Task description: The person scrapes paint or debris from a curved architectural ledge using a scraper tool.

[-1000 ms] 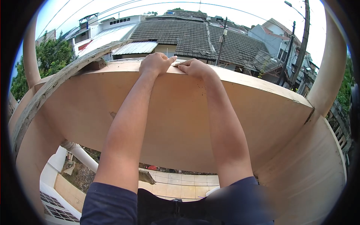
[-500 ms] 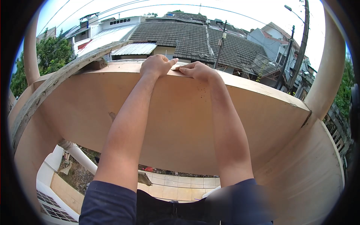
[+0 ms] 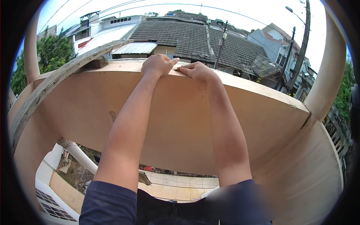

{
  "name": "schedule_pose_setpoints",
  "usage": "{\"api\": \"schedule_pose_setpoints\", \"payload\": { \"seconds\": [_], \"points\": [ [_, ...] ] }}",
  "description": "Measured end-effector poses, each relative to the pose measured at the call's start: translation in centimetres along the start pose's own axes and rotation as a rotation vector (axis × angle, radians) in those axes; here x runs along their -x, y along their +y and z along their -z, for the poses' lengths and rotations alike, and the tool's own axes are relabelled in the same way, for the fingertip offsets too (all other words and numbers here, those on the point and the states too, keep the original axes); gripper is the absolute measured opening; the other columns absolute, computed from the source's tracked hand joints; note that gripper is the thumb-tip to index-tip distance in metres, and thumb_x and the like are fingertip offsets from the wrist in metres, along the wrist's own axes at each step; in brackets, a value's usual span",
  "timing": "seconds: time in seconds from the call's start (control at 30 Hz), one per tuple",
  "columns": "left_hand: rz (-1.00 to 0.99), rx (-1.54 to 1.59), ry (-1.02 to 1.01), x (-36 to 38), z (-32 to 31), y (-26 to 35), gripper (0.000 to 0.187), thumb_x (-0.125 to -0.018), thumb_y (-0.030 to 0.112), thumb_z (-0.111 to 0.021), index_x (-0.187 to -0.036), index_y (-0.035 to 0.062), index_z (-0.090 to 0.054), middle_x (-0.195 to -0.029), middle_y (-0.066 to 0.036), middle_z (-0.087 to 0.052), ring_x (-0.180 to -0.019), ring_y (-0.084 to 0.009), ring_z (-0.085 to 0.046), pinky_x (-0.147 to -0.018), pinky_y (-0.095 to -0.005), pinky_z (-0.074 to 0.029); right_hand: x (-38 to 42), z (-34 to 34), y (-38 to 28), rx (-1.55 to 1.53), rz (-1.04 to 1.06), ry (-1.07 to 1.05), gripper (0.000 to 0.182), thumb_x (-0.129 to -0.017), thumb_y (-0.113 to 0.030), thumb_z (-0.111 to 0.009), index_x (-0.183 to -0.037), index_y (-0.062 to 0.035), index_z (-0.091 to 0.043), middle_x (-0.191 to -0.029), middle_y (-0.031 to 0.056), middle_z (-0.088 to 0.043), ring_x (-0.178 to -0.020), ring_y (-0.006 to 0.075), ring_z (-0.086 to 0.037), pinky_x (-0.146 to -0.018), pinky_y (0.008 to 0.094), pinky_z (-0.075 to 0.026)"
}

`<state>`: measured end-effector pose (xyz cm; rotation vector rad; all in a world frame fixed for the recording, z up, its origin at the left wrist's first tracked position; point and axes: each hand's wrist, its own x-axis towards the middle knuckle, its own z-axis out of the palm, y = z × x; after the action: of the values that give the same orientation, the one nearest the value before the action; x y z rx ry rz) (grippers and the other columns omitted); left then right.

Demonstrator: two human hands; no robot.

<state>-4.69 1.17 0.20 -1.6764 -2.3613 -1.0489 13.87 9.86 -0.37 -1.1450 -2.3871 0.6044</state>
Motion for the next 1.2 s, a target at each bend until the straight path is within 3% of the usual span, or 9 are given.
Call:
{"api": "schedule_pose_setpoints", "payload": {
  "seconds": [0.1, 0.23, 0.3, 0.43, 0.6, 0.8, 0.97, 1.1, 1.2],
  "points": [
    [0.013, -0.003, 0.007, 0.1, -0.2, -0.2, 0.066, -0.094, 0.077, -0.063, -0.123, 0.0214, -0.082, -0.120, -0.004, -0.082, -0.117, -0.0236, -0.075, -0.102, -0.0447, -0.058, 3.8, -0.7, -4.6, 0.216, -0.266, 0.224, 0.041, -0.105, -0.059, -0.063, -0.136, -0.0373, -0.078, -0.132, 0.0049, -0.079, -0.122, 0.0250, -0.072, -0.107, 0.0432, -0.055],
    [0.012, -0.017, 0.025, 0.0, -0.3, -0.2, 0.066, -0.094, 0.077, -0.063, -0.122, 0.0208, -0.083, -0.118, -0.005, -0.082, -0.116, -0.0237, -0.075, -0.100, -0.0444, -0.058, 3.0, -0.4, -2.9, 0.174, -0.183, 0.178, 0.040, -0.105, -0.056, -0.064, -0.136, -0.0342, -0.078, -0.128, 0.0049, -0.080, -0.120, 0.0252, -0.073, -0.108, 0.0424, -0.054],
    [0.008, -0.011, 0.019, 0.1, -0.2, -0.4, 0.066, -0.094, 0.077, -0.063, -0.121, 0.0206, -0.083, -0.117, -0.005, -0.082, -0.115, -0.0237, -0.075, -0.099, -0.0443, -0.058, 1.9, -0.1, -1.2, 0.060, 0.119, 0.026, 0.038, -0.106, -0.053, -0.062, -0.134, -0.0336, -0.079, -0.126, 0.0044, -0.081, -0.119, 0.0241, -0.073, -0.109, 0.0442, -0.054],
    [-0.013, -0.004, 0.012, 0.0, -0.2, -0.2, 0.066, -0.094, 0.077, -0.063, -0.120, 0.0202, -0.083, -0.115, -0.005, -0.082, -0.113, -0.0233, -0.075, -0.098, -0.0438, -0.058, 2.5, 0.4, -1.5, 0.028, 0.039, 0.022, 0.039, -0.106, -0.056, -0.060, -0.134, -0.0353, -0.079, -0.125, 0.0045, -0.081, -0.120, 0.0241, -0.073, -0.110, 0.0460, -0.053],
    [0.016, -0.034, 0.021, 0.4, 0.0, 0.1, 0.057, -0.097, 0.073, -0.062, -0.119, 0.0250, -0.084, -0.113, -0.001, -0.083, -0.111, -0.0189, -0.077, -0.096, -0.0418, -0.062, 2.4, -0.9, -2.8, 0.226, -0.171, 0.228, 0.040, -0.107, -0.055, -0.059, -0.136, -0.0348, -0.078, -0.127, 0.0067, -0.080, -0.119, 0.0242, -0.073, -0.110, 0.0462, -0.053],
    [0.006, -0.028, 0.044, 0.4, 0.0, 0.0, 0.057, -0.097, 0.072, -0.062, -0.116, 0.0237, -0.084, -0.108, -0.001, -0.083, -0.109, -0.0195, -0.077, -0.094, -0.0422, -0.062, 1.6, 0.3, -0.7, 0.026, 0.087, -0.005, 0.037, -0.106, -0.052, -0.062, -0.136, -0.0358, -0.078, -0.127, 0.0043, -0.080, -0.118, 0.0248, -0.074, -0.109, 0.0452, -0.054],
    [0.000, -0.025, 0.021, 0.5, 0.1, 0.1, 0.057, -0.097, 0.072, -0.062, -0.114, 0.0227, -0.085, -0.106, -0.001, -0.083, -0.108, -0.0201, -0.077, -0.093, -0.0426, -0.062, 3.1, -0.8, -3.1, 0.151, -0.178, 0.246, 0.033, -0.105, -0.048, -0.064, -0.132, -0.0370, -0.080, -0.123, 0.0006, -0.081, -0.116, 0.0257, -0.075, -0.108, 0.0427, -0.055],
    [0.003, -0.029, 0.034, 0.2, -0.2, -0.1, 0.058, -0.097, 0.073, -0.062, -0.116, 0.0231, -0.084, -0.107, -0.001, -0.083, -0.108, -0.0197, -0.077, -0.093, -0.0426, -0.062, 2.7, -0.9, -2.6, 0.185, -0.190, 0.300, 0.033, -0.104, -0.050, -0.065, -0.131, -0.0379, -0.080, -0.123, 0.0007, -0.081, -0.116, 0.0257, -0.075, -0.107, 0.0418, -0.054],
    [-0.001, -0.035, 0.041, 0.3, -0.4, -0.2, 0.058, -0.097, 0.073, -0.062, -0.118, 0.0239, -0.084, -0.109, -0.001, -0.083, -0.108, -0.0196, -0.077, -0.093, -0.0425, -0.062, 0.8, -0.2, -0.1, 0.076, -0.008, 0.114, 0.032, -0.103, -0.048, -0.066, -0.130, -0.0381, -0.081, -0.124, 0.0029, -0.081, -0.116, 0.0255, -0.074, -0.107, 0.0408, -0.054]
  ]
}}
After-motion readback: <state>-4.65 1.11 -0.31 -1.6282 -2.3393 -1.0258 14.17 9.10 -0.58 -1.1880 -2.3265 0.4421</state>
